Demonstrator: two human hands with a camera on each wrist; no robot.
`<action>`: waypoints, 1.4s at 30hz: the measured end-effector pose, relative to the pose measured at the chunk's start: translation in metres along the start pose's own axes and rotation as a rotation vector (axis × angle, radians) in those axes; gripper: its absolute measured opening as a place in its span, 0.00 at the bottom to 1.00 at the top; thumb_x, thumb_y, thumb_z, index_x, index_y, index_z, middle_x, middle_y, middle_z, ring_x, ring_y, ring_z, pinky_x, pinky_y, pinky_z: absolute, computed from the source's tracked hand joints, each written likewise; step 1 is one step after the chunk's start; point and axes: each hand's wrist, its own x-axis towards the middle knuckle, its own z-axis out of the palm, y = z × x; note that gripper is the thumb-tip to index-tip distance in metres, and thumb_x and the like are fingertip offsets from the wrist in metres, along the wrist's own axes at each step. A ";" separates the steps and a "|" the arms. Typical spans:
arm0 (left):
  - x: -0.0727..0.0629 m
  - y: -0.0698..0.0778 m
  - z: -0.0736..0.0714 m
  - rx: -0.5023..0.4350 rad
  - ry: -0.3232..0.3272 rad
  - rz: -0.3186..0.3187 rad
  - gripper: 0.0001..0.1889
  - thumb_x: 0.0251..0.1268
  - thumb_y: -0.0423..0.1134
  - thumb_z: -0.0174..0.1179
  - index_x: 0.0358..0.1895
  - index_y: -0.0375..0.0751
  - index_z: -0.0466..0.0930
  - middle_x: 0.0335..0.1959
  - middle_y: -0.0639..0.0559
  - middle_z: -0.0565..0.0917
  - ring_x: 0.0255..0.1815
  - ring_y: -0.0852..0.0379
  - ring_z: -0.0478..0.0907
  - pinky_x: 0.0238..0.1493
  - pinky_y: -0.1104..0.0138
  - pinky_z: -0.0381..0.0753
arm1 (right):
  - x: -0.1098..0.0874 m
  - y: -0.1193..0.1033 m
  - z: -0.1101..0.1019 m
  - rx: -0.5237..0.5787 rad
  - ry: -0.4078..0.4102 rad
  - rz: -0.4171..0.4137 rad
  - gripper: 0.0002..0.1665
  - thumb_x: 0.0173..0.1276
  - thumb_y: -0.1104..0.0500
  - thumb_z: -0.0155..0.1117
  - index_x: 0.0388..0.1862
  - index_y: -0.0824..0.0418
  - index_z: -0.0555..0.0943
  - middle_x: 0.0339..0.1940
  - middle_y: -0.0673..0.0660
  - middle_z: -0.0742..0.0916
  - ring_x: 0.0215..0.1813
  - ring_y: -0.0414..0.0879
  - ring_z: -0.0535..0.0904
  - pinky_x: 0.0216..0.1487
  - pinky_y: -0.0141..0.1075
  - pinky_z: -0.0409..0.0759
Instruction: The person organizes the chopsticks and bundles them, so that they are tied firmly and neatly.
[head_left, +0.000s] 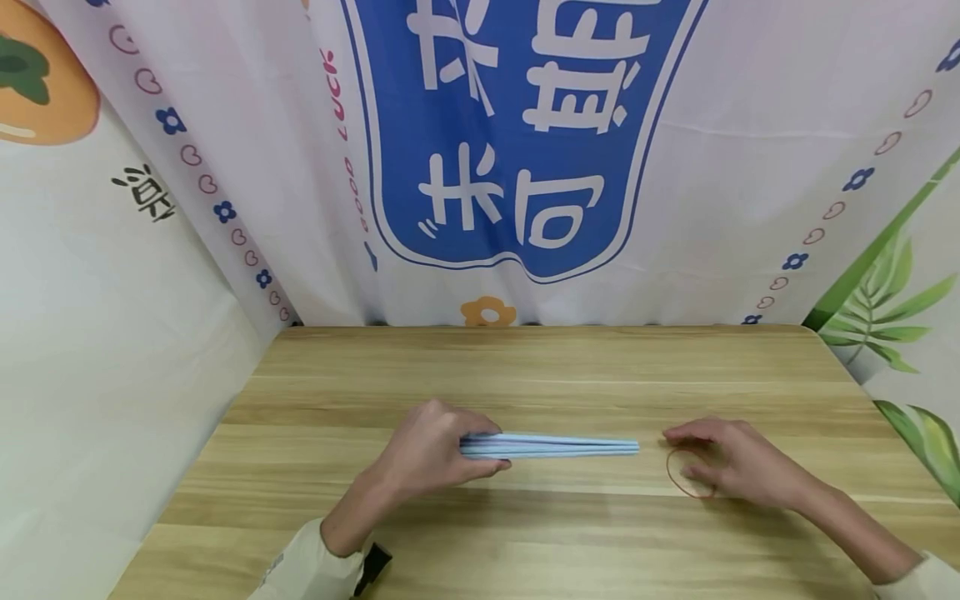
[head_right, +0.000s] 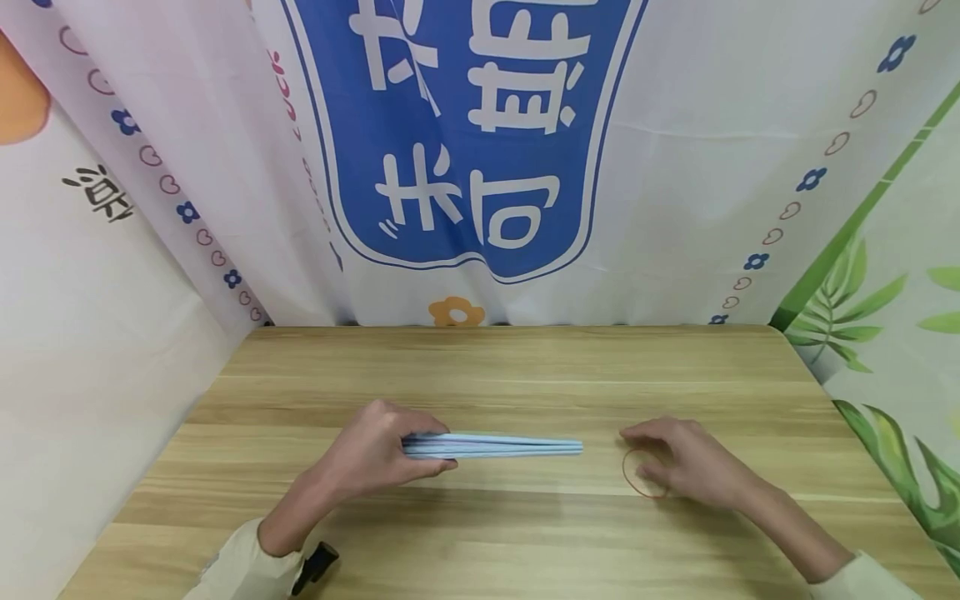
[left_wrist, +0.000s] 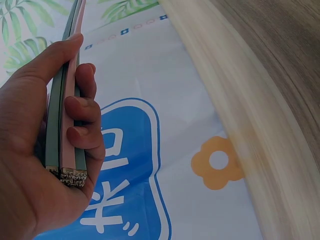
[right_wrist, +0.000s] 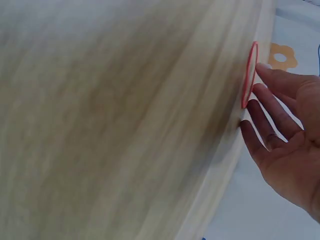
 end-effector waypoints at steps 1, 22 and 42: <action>0.000 0.000 0.000 0.004 -0.001 0.003 0.12 0.60 0.49 0.81 0.40 0.47 0.94 0.33 0.59 0.94 0.26 0.76 0.80 0.32 0.80 0.77 | 0.001 0.001 0.001 -0.009 0.011 -0.001 0.26 0.62 0.59 0.83 0.60 0.54 0.89 0.56 0.49 0.93 0.57 0.40 0.88 0.55 0.35 0.87; 0.000 0.004 0.001 -0.006 -0.047 -0.006 0.12 0.60 0.48 0.81 0.40 0.46 0.95 0.35 0.58 0.94 0.26 0.76 0.76 0.30 0.81 0.74 | 0.017 0.009 -0.001 0.097 -0.085 0.001 0.14 0.67 0.63 0.79 0.51 0.58 0.90 0.38 0.45 0.92 0.42 0.29 0.85 0.46 0.30 0.87; 0.000 0.005 0.003 0.016 -0.043 -0.008 0.12 0.61 0.50 0.80 0.40 0.47 0.95 0.34 0.58 0.94 0.25 0.77 0.75 0.29 0.81 0.73 | 0.015 -0.044 -0.019 0.174 0.055 0.074 0.08 0.75 0.63 0.71 0.51 0.58 0.89 0.41 0.48 0.93 0.41 0.36 0.89 0.41 0.31 0.87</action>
